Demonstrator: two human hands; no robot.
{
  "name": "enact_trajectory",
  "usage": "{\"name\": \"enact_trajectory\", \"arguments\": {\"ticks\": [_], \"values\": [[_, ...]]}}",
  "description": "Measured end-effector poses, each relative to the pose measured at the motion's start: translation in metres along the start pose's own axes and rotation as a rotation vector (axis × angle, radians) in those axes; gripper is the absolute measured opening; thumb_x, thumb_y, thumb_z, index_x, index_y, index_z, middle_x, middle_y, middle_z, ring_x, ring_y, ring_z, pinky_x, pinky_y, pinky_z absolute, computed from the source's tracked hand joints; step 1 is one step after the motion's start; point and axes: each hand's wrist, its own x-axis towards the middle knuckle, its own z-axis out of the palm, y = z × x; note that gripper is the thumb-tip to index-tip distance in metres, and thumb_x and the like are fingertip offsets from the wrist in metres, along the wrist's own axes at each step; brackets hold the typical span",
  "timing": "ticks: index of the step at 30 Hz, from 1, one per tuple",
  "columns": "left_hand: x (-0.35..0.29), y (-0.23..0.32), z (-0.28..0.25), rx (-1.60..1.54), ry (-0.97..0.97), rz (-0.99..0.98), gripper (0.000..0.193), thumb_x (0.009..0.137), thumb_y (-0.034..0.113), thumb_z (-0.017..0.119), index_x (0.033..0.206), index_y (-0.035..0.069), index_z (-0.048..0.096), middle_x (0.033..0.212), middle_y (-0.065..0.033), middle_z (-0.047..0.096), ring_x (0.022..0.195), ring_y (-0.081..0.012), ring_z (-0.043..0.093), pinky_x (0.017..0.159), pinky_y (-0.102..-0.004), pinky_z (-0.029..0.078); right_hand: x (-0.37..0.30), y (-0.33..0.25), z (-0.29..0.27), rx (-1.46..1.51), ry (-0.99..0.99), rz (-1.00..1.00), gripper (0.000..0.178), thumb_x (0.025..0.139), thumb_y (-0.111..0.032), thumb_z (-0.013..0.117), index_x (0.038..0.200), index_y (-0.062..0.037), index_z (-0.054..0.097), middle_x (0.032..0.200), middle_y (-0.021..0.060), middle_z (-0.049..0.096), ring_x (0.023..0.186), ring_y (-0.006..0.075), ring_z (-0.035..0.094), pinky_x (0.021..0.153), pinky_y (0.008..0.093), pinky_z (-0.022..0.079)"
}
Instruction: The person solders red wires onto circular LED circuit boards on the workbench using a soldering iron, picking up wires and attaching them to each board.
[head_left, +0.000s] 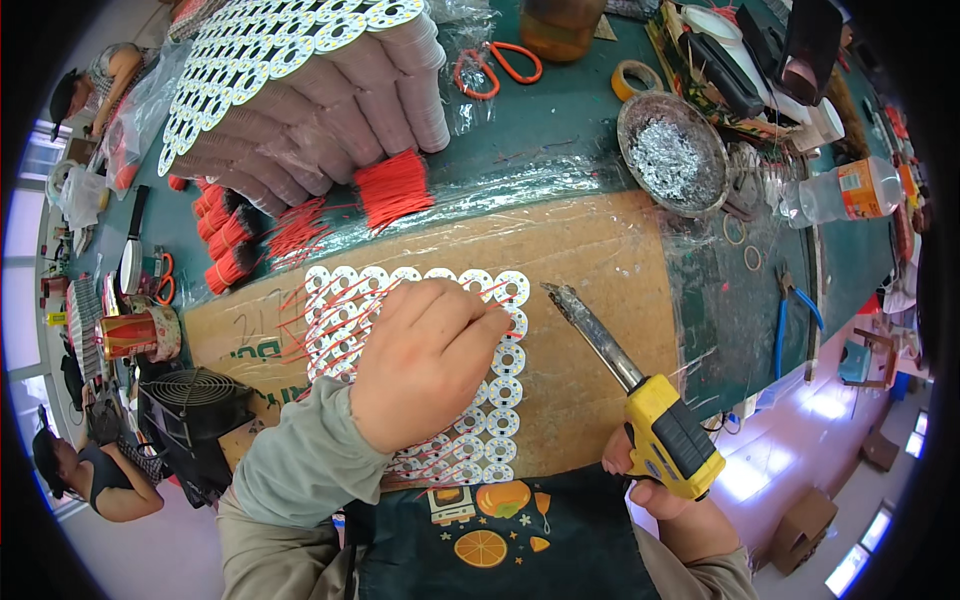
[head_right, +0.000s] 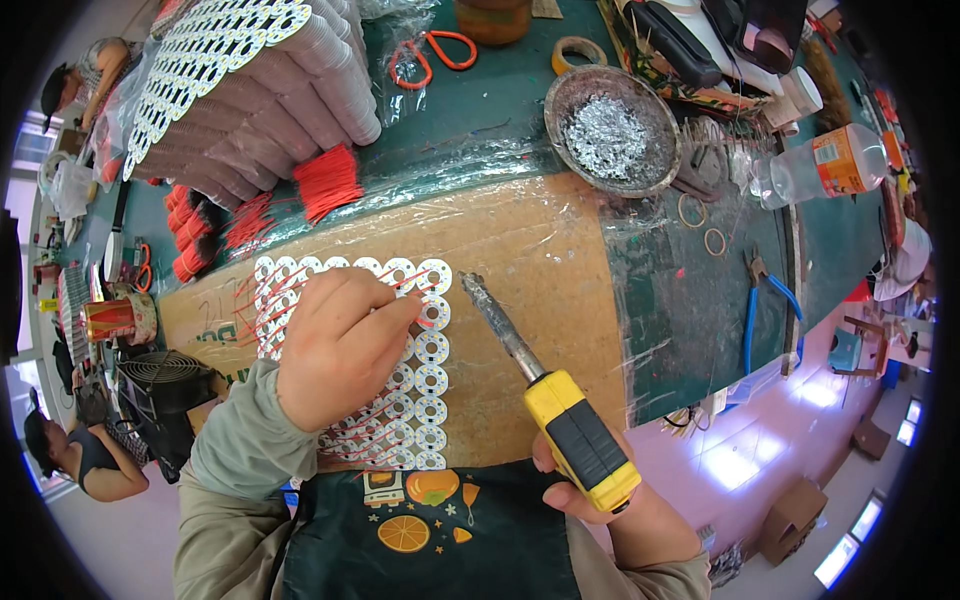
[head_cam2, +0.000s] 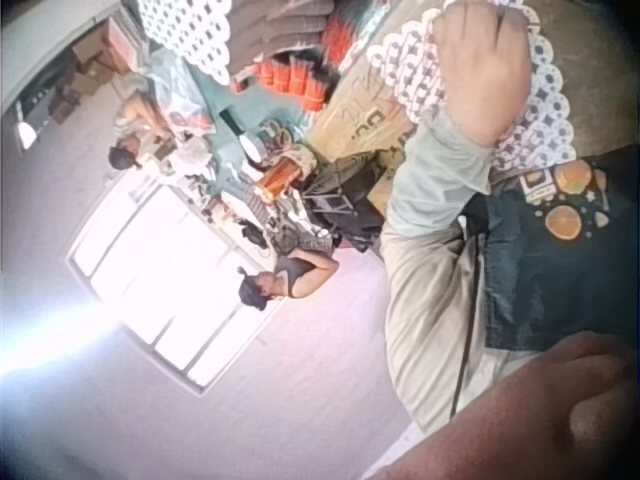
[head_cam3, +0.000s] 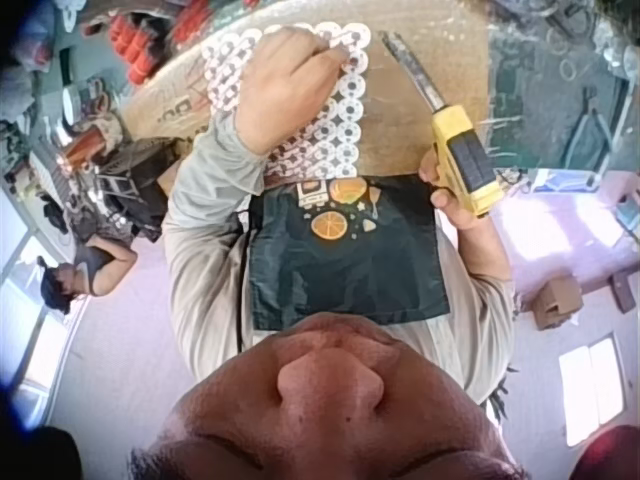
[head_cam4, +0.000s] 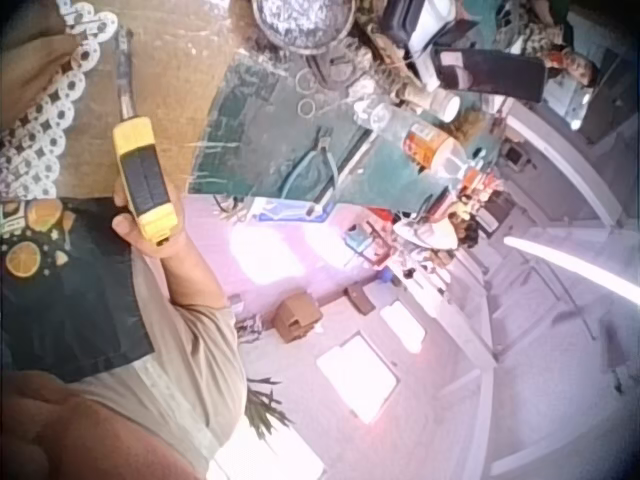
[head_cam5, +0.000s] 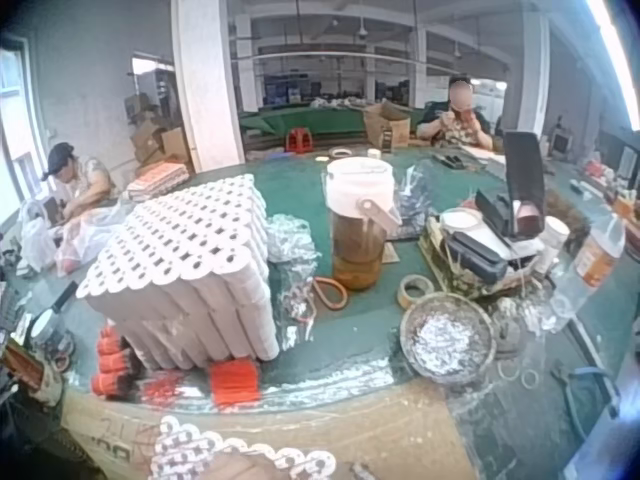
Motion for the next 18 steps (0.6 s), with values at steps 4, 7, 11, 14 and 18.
{"name": "enact_trajectory", "arguments": {"ticks": [4,7,11,14,18], "values": [[-0.008,0.003,0.002,-0.045,-0.015,-0.036,0.027,0.069,0.000,0.072,0.096,0.004,0.072,0.090,-0.0067,0.064,0.087,-0.0256,0.063,0.077,-0.0383,0.050,-0.004,0.004,-0.005,-0.122,-0.076,0.018,0.053,0.084,-0.017,0.082,0.127,0.0029,0.057,0.091,0.0076,0.063,0.075,0.0152,0.060,0.066,0.0287,0.049],[-0.015,0.001,0.007,-0.062,-0.023,-0.049,0.024,0.071,0.002,0.070,0.095,0.003,0.071,0.090,-0.0070,0.065,0.089,-0.0253,0.064,0.080,-0.0385,0.051,-0.013,0.001,-0.007,-0.191,-0.090,0.088,0.057,0.084,-0.018,0.083,0.128,0.0054,0.057,0.087,0.0051,0.063,0.072,0.0142,0.060,0.066,0.0284,0.050],[-0.018,0.001,0.013,-0.047,-0.015,-0.054,0.024,0.071,0.002,0.069,0.095,0.003,0.070,0.090,-0.0077,0.064,0.088,-0.0255,0.064,0.080,-0.0390,0.052,-0.013,0.000,-0.006,-0.444,-0.070,0.026,0.058,0.084,-0.022,0.083,0.127,0.0075,0.057,0.084,0.0019,0.063,0.070,0.0126,0.060,0.068,0.0278,0.051],[-0.016,0.001,0.014,-0.039,-0.018,-0.041,0.025,0.071,0.002,0.069,0.096,0.002,0.069,0.089,-0.0079,0.064,0.088,-0.0259,0.064,0.080,-0.0388,0.052,-0.014,0.003,-0.002,-0.465,-0.014,-0.014,0.057,0.084,-0.024,0.082,0.126,0.0062,0.058,0.088,0.0040,0.065,0.072,0.0143,0.062,0.068,0.0283,0.051],[-0.017,0.000,0.013,-0.032,-0.020,-0.038,0.025,0.071,0.002,0.070,0.096,0.002,0.069,0.089,-0.0083,0.063,0.087,-0.0263,0.063,0.080,-0.0388,0.052,-0.009,0.005,-0.006,-0.633,-0.090,-0.149,0.054,0.084,-0.024,0.082,0.124,0.0049,0.059,0.093,0.0065,0.066,0.074,0.0166,0.064,0.068,0.0292,0.051]]}}
